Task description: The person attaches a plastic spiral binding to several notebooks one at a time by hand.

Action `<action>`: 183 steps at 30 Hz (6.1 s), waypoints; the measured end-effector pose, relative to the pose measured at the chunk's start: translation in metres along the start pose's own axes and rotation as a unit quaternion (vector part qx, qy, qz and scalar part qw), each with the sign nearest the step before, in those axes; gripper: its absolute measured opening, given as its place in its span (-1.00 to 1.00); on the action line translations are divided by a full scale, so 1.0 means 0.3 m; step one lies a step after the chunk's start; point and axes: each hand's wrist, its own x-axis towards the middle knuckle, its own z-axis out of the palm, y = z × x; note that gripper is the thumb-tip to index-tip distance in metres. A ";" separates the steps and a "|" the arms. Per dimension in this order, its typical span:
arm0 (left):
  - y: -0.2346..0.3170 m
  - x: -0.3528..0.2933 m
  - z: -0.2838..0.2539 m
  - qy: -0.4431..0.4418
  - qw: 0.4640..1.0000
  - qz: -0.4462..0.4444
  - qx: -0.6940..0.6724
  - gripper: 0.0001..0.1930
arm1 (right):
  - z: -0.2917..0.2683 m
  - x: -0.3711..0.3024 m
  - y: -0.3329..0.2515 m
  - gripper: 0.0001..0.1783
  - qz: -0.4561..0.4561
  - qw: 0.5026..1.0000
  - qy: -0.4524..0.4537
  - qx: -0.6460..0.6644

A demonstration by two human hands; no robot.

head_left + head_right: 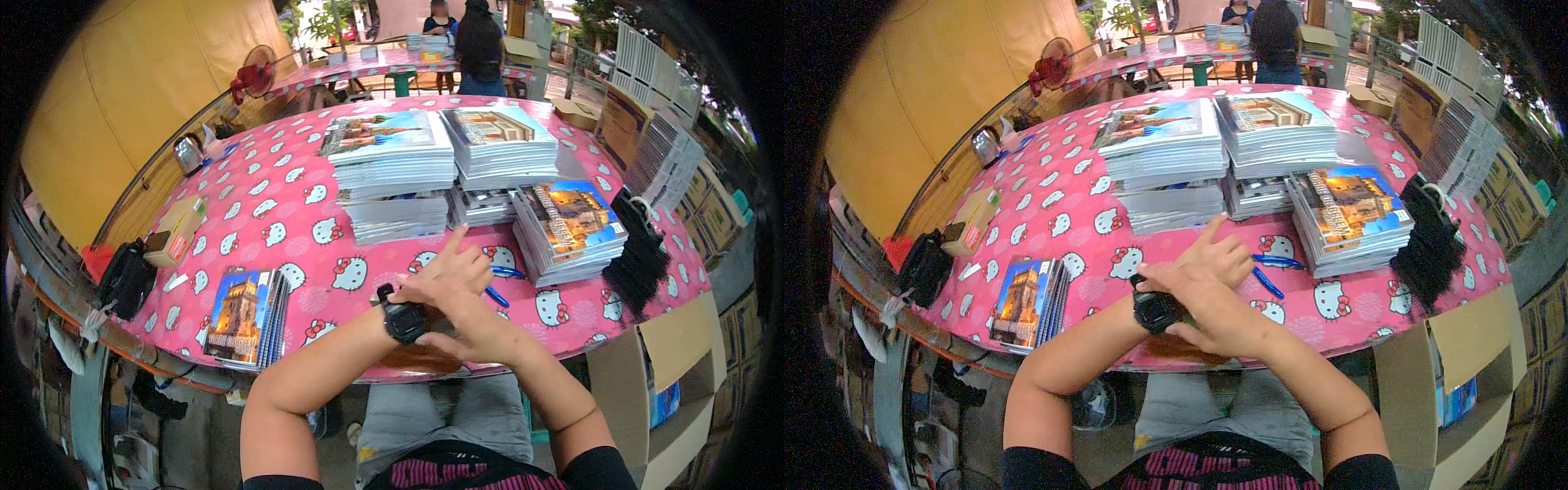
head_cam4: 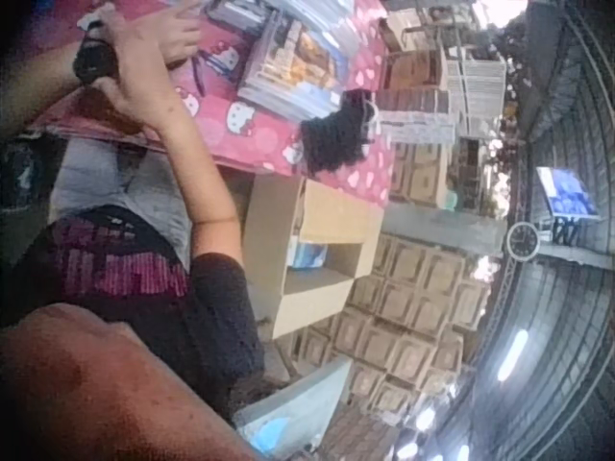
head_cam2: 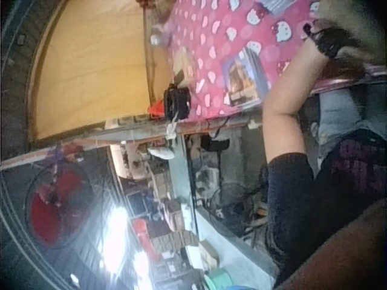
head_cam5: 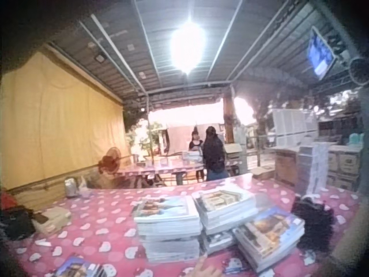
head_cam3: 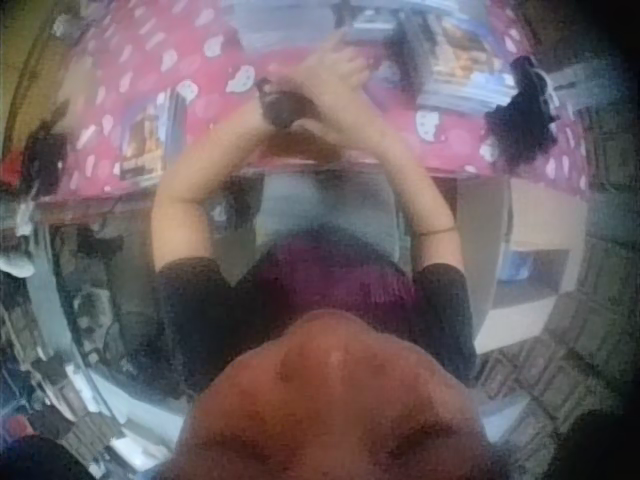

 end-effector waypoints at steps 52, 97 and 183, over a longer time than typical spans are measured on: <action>-0.028 -0.328 -0.266 0.216 0.554 -0.430 -0.679 -0.72 | -0.051 -0.273 0.200 -0.72 0.233 0.893 0.266 0.278; -0.027 -0.378 -0.183 0.414 0.628 -0.430 -0.500 -0.78 | 0.067 -0.278 0.184 -0.75 0.228 0.881 0.350 0.221; -0.018 -0.446 -0.094 0.350 0.707 -0.606 -0.108 -0.55 | -0.297 -0.409 0.013 -0.65 0.218 0.943 0.248 -0.035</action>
